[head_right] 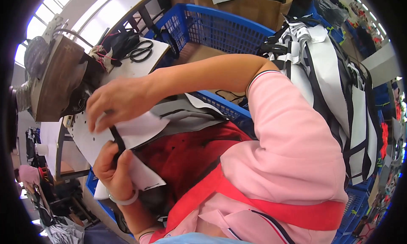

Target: Sewing fabric pieces and straps together to assemble bags using an industrial sewing machine.

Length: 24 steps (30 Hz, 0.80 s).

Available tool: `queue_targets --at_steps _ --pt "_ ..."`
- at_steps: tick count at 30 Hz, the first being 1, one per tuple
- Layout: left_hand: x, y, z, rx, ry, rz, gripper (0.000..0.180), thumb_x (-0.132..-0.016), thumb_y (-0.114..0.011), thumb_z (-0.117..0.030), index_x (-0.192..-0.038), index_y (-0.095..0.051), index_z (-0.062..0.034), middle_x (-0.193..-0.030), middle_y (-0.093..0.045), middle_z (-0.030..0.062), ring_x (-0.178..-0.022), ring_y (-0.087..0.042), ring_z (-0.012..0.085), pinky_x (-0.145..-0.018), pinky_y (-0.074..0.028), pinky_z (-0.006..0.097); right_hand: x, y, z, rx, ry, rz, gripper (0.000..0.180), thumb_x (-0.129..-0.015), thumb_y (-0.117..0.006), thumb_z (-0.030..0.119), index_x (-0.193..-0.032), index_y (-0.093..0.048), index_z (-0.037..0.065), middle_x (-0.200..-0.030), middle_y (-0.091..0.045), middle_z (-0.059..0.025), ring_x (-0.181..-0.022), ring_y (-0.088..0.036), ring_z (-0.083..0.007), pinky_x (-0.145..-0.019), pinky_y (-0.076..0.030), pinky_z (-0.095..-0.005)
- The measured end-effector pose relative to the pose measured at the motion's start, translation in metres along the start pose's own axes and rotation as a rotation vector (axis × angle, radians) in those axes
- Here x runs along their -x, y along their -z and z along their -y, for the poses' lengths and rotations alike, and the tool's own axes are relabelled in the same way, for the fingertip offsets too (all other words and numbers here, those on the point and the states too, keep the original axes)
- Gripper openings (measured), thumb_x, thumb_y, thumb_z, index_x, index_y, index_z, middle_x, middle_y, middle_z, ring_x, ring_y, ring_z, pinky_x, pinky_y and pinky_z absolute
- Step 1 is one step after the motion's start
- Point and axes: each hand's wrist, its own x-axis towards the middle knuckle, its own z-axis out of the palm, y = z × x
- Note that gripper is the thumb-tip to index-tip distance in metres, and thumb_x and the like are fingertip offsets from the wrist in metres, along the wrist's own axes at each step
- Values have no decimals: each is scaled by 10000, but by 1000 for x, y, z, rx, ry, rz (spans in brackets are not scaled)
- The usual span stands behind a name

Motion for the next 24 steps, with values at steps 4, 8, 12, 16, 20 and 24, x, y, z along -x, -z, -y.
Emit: queue_targets --at_steps 4,8,12,16,20,24 --pt "-14 -11 -7 95 -108 -40 208 -758 -740 8 -909 -606 59 -791 -568 75 -714 -501 139 -644 -394 223 -10 16 2 -139 -253 255 362 -944 -566 380 -916 -674 36 -794 -603 -99 -851 -564 -227 -727 -444 -357" --pt "-15 4 26 202 163 -101 135 -832 -692 4 -940 -626 51 -809 -541 0 -711 -453 74 -628 -345 191 5 19 -27 -171 -389 377 461 -834 -691 473 -889 -659 16 -738 -565 -85 -761 -525 -190 -676 -412 -333" --pt "-17 7 51 136 193 -91 128 -852 -686 -34 -941 -640 45 -785 -527 -29 -700 -436 57 -620 -333 190 13 12 -33 -247 -513 379 423 -783 -760 422 -838 -642 20 -687 -542 -47 -685 -494 -144 -621 -392 -317" --pt "-18 12 67 107 298 -65 111 -843 -698 -31 -912 -652 43 -806 -550 -22 -725 -460 61 -642 -360 192 20 0 -53 -289 -519 375 373 -791 -763 387 -839 -649 35 -692 -561 -27 -696 -500 -127 -619 -388 -308" --pt "-16 8 84 108 308 -78 138 -833 -713 -41 -925 -657 45 -820 -574 -20 -734 -486 71 -672 -387 192 28 -4 -63 -327 -528 378 352 -807 -750 378 -862 -663 43 -707 -581 -27 -718 -520 -127 -640 -400 -307" --pt "-16 6 96 128 319 -74 149 -828 -721 -37 -939 -663 43 -830 -590 -14 -736 -495 74 -671 -395 196 32 -8 -69 -324 -564 400 354 -809 -744 387 -885 -673 48 -728 -605 -29 -734 -544 -135 -653 -415 -310"
